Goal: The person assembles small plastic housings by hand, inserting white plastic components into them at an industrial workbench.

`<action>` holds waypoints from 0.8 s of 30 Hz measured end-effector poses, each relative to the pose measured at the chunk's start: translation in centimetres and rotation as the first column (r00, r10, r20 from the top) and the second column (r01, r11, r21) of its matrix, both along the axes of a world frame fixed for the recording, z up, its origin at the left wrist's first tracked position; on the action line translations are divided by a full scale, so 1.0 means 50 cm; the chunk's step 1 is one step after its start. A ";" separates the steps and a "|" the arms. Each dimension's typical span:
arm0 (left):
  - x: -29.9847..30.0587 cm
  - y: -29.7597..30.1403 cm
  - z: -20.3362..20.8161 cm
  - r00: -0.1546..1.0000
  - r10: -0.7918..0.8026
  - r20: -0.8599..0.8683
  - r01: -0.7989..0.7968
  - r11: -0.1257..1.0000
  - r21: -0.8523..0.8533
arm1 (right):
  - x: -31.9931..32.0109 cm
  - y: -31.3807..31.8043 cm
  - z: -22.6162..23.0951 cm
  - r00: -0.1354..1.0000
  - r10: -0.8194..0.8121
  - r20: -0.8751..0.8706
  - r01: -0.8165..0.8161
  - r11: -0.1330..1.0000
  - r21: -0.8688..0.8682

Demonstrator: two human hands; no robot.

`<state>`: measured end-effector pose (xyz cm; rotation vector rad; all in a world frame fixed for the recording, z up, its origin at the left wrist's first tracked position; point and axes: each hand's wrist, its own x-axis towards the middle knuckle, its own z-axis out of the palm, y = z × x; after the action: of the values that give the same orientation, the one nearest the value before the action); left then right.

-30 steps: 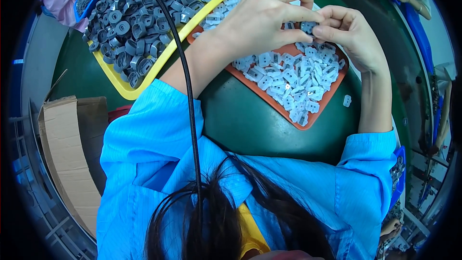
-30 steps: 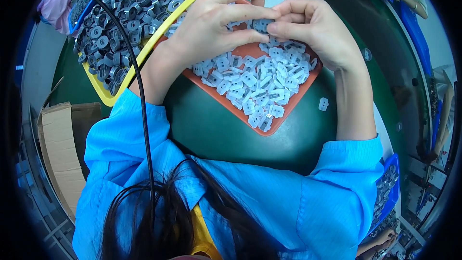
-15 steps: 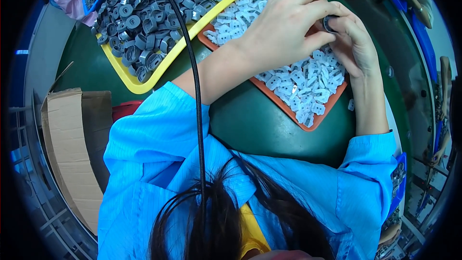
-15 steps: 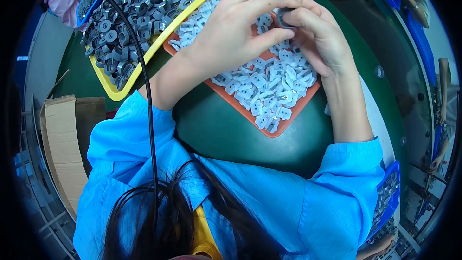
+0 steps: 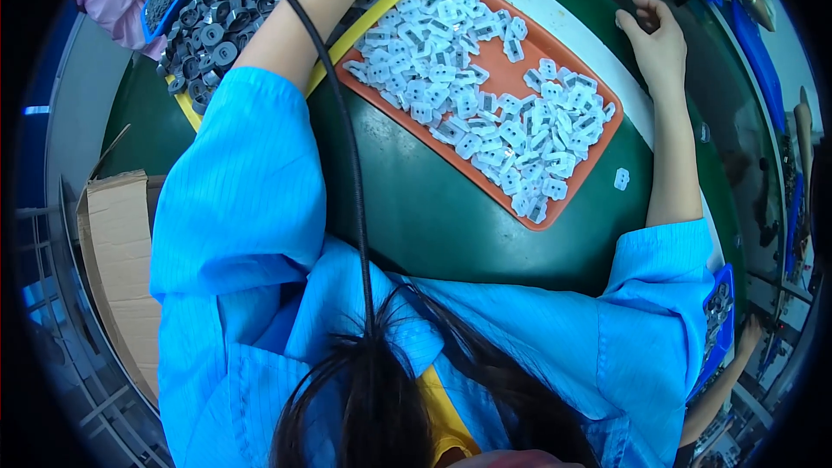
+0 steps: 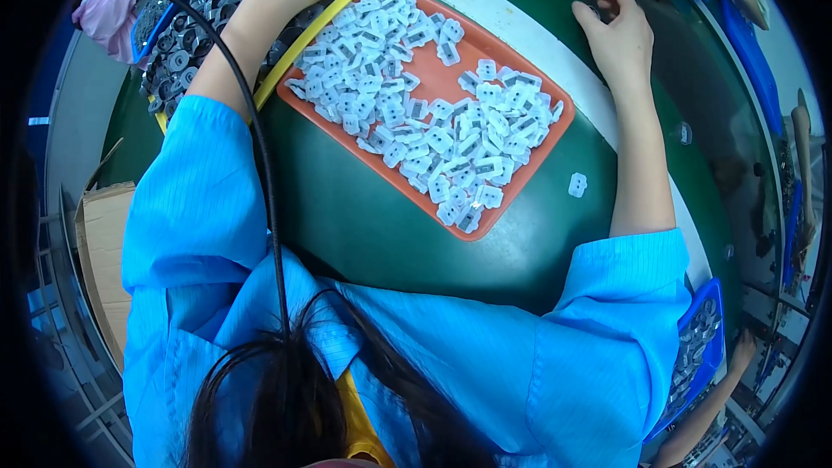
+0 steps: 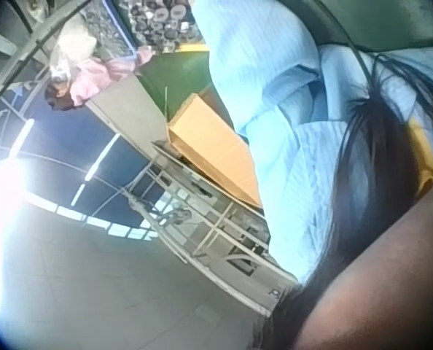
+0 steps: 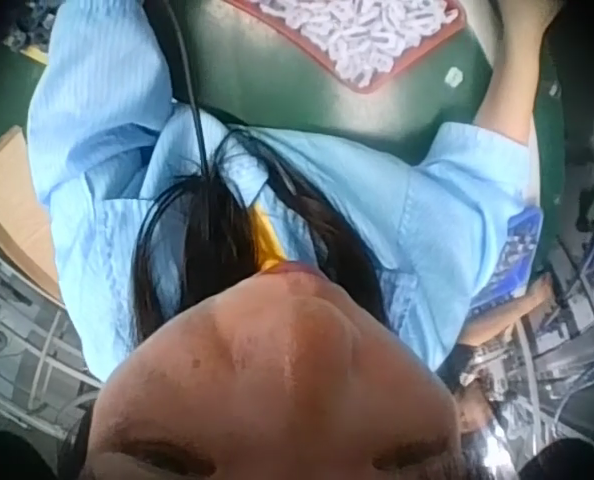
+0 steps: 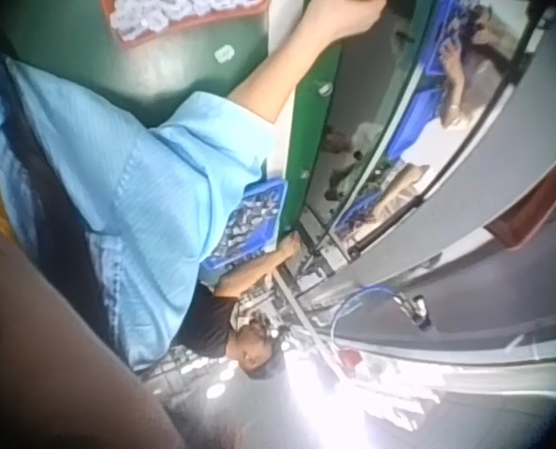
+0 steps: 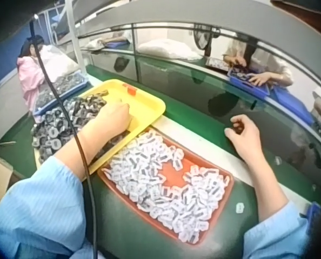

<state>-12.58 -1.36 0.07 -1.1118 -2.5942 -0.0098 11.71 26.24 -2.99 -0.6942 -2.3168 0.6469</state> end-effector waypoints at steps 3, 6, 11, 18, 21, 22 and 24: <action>0.038 -0.019 0.011 0.978 -0.193 0.077 0.192 0.981 0.014 | 0.001 -0.080 0.056 0.964 0.264 0.030 -0.261 0.962 -0.078; 0.057 -0.016 0.014 0.979 -0.178 0.104 0.153 0.966 0.210 | 0.000 -0.221 0.090 0.913 0.391 0.118 -0.390 0.920 -0.032; 0.195 0.009 0.089 0.900 -0.397 0.178 0.224 0.773 0.593 | -0.007 -0.272 0.084 0.873 0.380 0.304 -0.444 0.878 0.177; 0.268 0.019 0.041 0.681 -0.617 0.395 0.130 0.632 0.764 | 0.010 -0.241 0.097 0.808 0.526 0.264 -0.542 0.841 -0.018; 0.273 0.009 0.049 0.547 -0.667 0.506 -0.013 0.597 0.802 | 0.021 -0.226 0.122 0.838 0.484 0.253 -0.474 0.875 -0.103; 0.271 0.007 0.047 0.504 -0.692 0.517 -0.053 0.572 0.818 | 0.023 -0.227 0.130 0.844 0.460 0.277 -0.452 0.887 -0.096; 0.267 0.004 0.043 0.460 -0.717 0.523 -0.097 0.545 0.833 | 0.026 -0.235 0.125 0.830 0.469 0.302 -0.512 0.856 0.078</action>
<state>0.79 -1.14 2.24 -1.4190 -2.3061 -2.1192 13.00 14.46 3.23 -0.0992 -2.8023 0.6077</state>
